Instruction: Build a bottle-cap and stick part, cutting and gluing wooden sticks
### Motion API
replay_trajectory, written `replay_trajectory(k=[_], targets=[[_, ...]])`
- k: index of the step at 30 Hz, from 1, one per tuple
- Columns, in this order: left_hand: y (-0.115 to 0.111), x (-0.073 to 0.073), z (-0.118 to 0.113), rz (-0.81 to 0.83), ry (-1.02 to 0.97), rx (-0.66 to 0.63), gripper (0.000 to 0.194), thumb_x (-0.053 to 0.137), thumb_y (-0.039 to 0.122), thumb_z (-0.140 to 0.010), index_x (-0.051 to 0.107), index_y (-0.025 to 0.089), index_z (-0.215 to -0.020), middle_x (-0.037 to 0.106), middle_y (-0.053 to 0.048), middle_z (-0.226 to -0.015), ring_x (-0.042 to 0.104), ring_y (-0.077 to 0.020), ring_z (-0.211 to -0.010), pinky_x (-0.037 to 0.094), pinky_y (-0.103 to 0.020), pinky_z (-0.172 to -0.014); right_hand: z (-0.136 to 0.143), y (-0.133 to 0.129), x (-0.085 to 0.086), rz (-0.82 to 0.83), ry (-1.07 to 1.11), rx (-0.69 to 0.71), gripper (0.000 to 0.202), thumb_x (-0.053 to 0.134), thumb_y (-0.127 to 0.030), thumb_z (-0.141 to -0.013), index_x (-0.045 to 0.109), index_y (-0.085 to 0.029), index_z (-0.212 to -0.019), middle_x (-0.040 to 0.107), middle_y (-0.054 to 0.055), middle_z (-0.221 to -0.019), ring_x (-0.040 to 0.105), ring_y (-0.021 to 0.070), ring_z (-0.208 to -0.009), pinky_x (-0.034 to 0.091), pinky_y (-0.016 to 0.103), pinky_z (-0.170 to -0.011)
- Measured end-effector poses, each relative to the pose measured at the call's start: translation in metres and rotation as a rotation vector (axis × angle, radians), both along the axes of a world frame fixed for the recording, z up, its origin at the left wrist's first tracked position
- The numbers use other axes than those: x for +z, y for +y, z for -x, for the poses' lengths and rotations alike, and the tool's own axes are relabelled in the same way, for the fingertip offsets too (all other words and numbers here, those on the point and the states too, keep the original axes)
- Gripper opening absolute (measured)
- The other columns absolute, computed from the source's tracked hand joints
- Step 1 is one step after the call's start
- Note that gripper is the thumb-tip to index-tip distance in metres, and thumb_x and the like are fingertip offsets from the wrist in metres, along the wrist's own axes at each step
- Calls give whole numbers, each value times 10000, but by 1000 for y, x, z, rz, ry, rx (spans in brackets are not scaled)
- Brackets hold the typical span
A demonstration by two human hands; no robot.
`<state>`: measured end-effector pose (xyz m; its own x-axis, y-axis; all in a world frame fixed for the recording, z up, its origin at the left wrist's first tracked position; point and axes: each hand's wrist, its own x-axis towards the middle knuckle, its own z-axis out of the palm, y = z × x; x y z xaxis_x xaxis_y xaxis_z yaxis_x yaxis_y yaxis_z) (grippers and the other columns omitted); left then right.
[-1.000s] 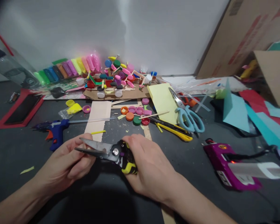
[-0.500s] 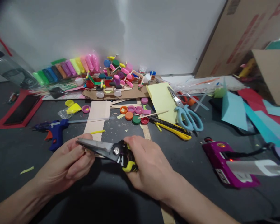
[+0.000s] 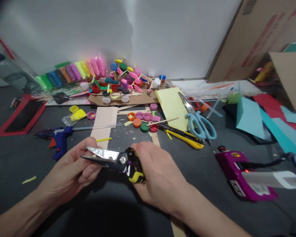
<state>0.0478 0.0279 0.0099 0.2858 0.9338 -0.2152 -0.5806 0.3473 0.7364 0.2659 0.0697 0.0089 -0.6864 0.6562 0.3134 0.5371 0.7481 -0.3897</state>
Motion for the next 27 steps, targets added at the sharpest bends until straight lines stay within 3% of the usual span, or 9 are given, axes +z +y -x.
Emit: replay_trajectory(k=[12, 19, 27], targets=[[1, 1, -6, 12, 22, 95, 227, 718, 271, -841, 524, 192, -753, 555, 67, -514, 317, -11, -381, 282, -77, -381, 3, -5, -7, -124, -31, -28, 352, 466, -93, -711, 507, -106, -1060, 625, 94, -799, 570, 212, -665, 458, 306, -577], [3, 5, -2, 35, 53, 110, 193, 752, 286, -818, 584, 197, -851, 660, 26, -601, 443, -16, -429, 285, -69, -397, 4, -3, -4, 27, 13, -92, 315, 512, -155, -777, 488, -146, -1091, 627, 79, -836, 599, 209, -702, 481, 303, -608], [5, 6, -1, 98, 149, 69, 275, 823, 301, -740, 594, 175, -827, 721, -25, -664, 517, -42, -466, 246, -109, -385, 3, -1, -2, 61, -5, -74, 339, 509, -157, -752, 509, -126, -1090, 640, 102, -874, 611, 234, -738, 491, 331, -635]])
